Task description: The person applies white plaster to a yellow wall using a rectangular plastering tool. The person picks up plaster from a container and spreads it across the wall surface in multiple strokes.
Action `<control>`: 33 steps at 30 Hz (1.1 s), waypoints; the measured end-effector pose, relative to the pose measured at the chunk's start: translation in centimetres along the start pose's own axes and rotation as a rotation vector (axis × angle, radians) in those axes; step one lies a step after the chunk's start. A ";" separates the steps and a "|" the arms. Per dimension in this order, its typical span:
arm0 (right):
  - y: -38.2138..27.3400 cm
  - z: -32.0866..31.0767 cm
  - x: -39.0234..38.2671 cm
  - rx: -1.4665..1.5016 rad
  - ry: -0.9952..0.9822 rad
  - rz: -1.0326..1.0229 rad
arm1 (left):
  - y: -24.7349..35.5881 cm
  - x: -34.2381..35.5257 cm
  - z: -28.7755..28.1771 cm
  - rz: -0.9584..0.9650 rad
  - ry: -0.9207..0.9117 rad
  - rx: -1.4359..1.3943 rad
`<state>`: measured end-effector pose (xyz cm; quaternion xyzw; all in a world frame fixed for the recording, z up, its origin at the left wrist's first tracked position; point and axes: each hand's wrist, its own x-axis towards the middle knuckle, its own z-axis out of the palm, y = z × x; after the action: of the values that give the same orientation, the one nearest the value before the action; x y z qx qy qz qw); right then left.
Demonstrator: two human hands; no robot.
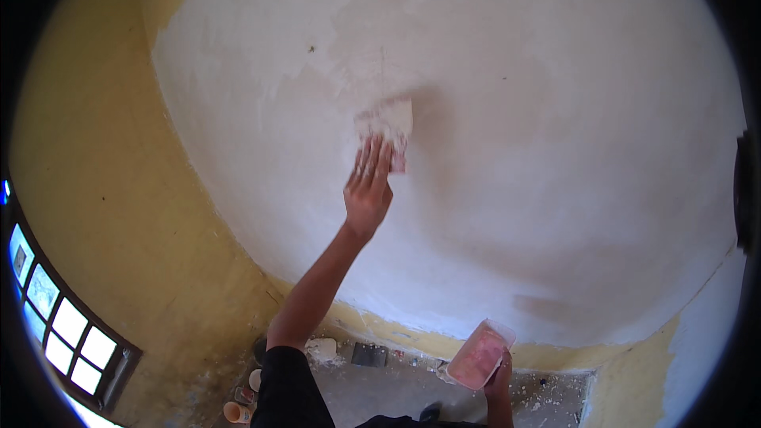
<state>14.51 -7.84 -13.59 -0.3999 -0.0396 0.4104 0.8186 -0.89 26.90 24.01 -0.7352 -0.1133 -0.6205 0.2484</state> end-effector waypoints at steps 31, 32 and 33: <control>0.1 1.0 -0.8 0.041 -0.032 -0.064 | -4.7 12.1 2.5 -0.378 -0.080 0.220; 0.0 1.0 -0.8 0.042 -0.032 -0.063 | -4.0 11.1 3.5 -0.289 -0.022 0.217; 0.0 0.9 -1.0 0.032 -0.044 -0.069 | -2.6 10.2 4.2 -0.268 -0.037 0.230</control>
<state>13.50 -8.02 -12.67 -0.3763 -0.0648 0.3914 0.8373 3.58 29.83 34.00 -0.6915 -0.2850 -0.6174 0.2437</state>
